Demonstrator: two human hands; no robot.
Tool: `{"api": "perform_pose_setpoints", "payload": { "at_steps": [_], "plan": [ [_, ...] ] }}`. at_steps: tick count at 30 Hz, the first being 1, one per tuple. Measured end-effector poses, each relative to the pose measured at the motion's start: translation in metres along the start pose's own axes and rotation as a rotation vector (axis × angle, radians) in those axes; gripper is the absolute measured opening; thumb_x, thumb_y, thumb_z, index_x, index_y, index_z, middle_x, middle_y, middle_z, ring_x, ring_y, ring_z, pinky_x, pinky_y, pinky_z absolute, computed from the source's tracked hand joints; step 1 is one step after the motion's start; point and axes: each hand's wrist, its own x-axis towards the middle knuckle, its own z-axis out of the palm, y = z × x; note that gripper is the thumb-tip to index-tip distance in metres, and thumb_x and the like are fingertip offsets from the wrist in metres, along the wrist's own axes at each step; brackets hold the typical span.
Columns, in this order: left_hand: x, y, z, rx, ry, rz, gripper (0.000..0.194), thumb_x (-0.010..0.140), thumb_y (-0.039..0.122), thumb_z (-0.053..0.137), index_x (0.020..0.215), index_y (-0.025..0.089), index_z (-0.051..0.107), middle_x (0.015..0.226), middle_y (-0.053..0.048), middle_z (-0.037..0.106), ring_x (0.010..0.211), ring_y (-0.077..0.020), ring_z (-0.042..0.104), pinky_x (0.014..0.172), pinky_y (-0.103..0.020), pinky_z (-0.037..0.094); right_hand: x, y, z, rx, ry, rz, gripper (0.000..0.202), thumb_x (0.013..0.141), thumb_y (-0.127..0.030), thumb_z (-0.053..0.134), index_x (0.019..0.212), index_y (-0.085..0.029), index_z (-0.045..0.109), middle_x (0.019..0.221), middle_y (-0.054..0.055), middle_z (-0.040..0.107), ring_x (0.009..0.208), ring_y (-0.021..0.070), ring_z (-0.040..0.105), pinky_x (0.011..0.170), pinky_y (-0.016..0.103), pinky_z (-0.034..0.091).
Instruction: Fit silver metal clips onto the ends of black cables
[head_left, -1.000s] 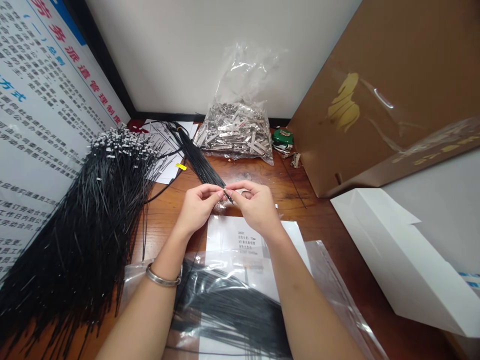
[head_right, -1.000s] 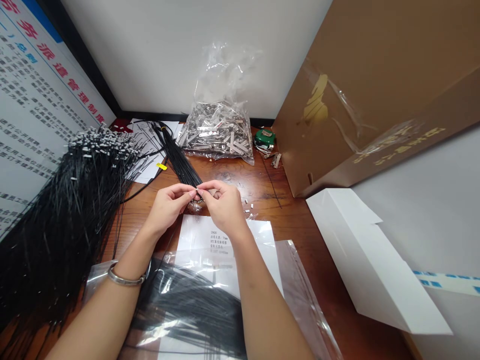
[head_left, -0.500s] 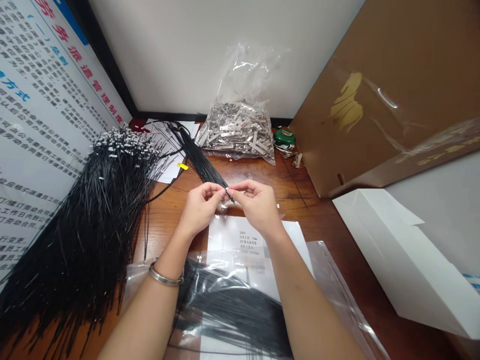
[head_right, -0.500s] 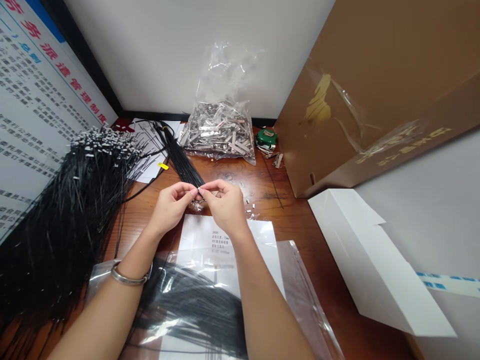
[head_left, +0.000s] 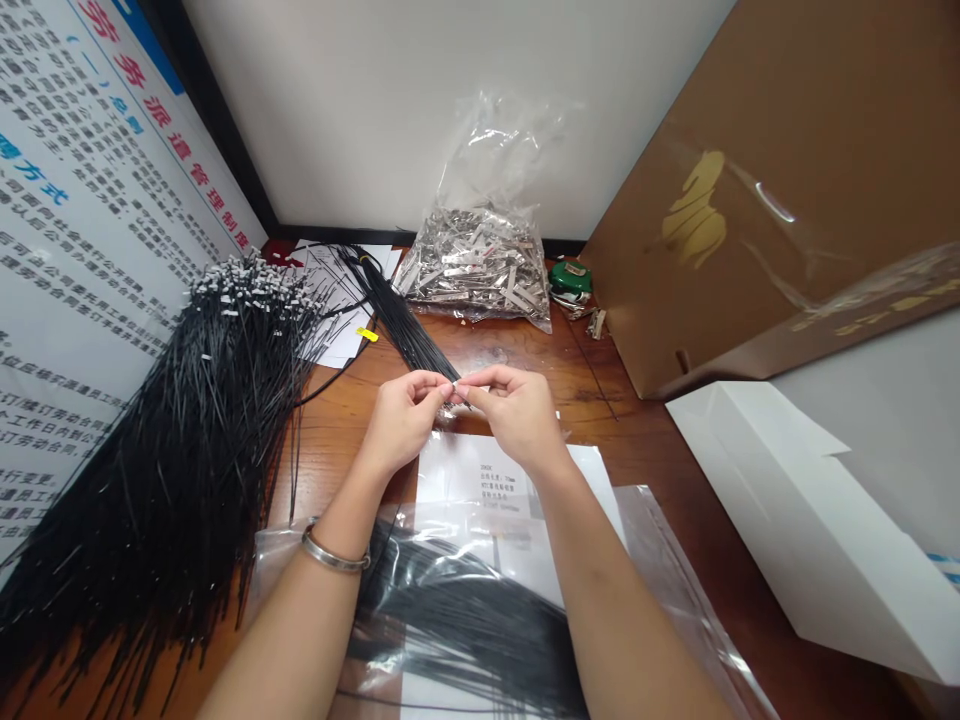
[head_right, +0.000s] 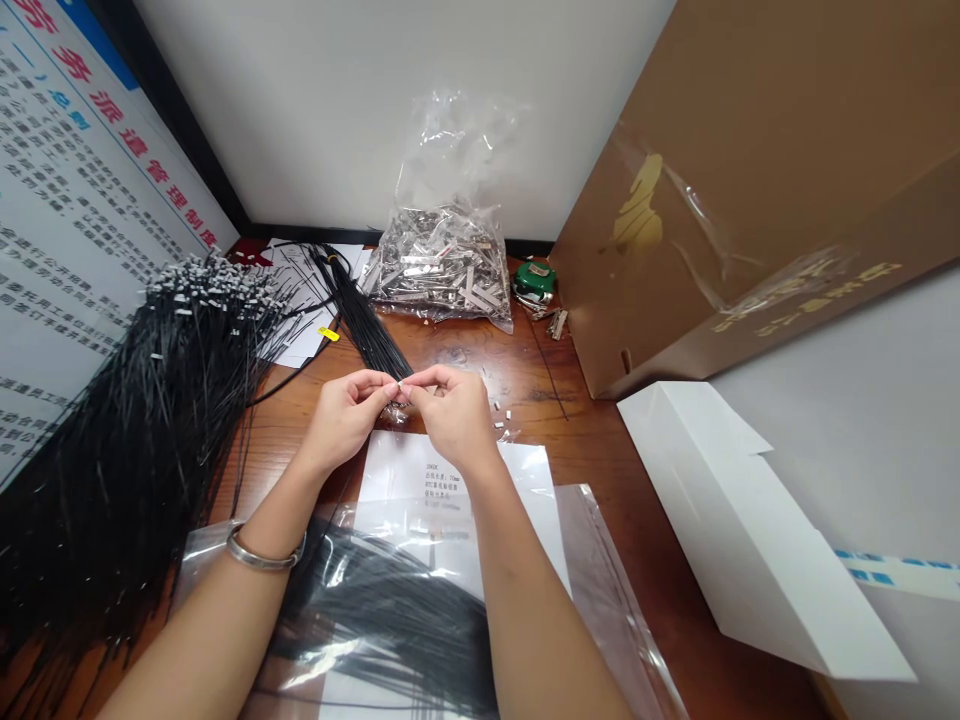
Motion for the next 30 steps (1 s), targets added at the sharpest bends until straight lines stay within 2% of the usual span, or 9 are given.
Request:
{"api": "perform_pose_setpoints", "payload": {
  "at_steps": [12, 16, 23, 30],
  "plan": [
    [-0.0017, 0.0067, 0.0024, -0.045, 0.082, 0.021, 0.018, 0.076, 0.029, 0.067, 0.077, 0.012, 0.066, 0.075, -0.006, 0.07, 0.068, -0.0137, 0.063, 0.062, -0.023, 0.048, -0.0013, -0.0007, 0.0019, 0.054, 0.035, -0.012, 0.011, 0.064, -0.027, 0.074, 0.069, -0.017, 0.07, 0.07, 0.005, 0.073, 0.07, 0.0198, 0.069, 0.072, 0.035, 0.054],
    [-0.0018, 0.0064, 0.0023, -0.032, 0.071, -0.008, 0.019, 0.075, 0.031, 0.068, 0.079, 0.012, 0.066, 0.071, -0.004, 0.068, 0.061, -0.0125, 0.06, 0.055, -0.022, 0.045, -0.0013, -0.0005, 0.0003, 0.061, 0.047, 0.01, 0.013, 0.063, -0.027, 0.075, 0.069, -0.017, 0.07, 0.068, 0.004, 0.072, 0.069, 0.0192, 0.068, 0.071, 0.035, 0.053],
    [-0.0026, 0.0069, 0.0031, -0.052, 0.049, 0.005, 0.017, 0.075, 0.029, 0.068, 0.075, 0.012, 0.065, 0.071, -0.005, 0.069, 0.062, -0.0121, 0.06, 0.058, -0.022, 0.045, 0.0001, 0.0028, -0.0002, 0.116, 0.008, 0.022, 0.013, 0.062, -0.026, 0.075, 0.069, -0.017, 0.07, 0.066, 0.004, 0.071, 0.066, 0.0179, 0.067, 0.07, 0.034, 0.053],
    [-0.0027, 0.0057, 0.0032, -0.042, 0.064, 0.013, 0.014, 0.075, 0.026, 0.067, 0.074, 0.012, 0.064, 0.07, -0.005, 0.069, 0.063, -0.0126, 0.061, 0.059, -0.022, 0.045, 0.0002, 0.001, 0.0009, 0.062, 0.015, 0.007, 0.013, 0.061, -0.027, 0.075, 0.066, -0.017, 0.069, 0.065, 0.004, 0.071, 0.065, 0.0183, 0.067, 0.066, 0.033, 0.053]
  ]
}}
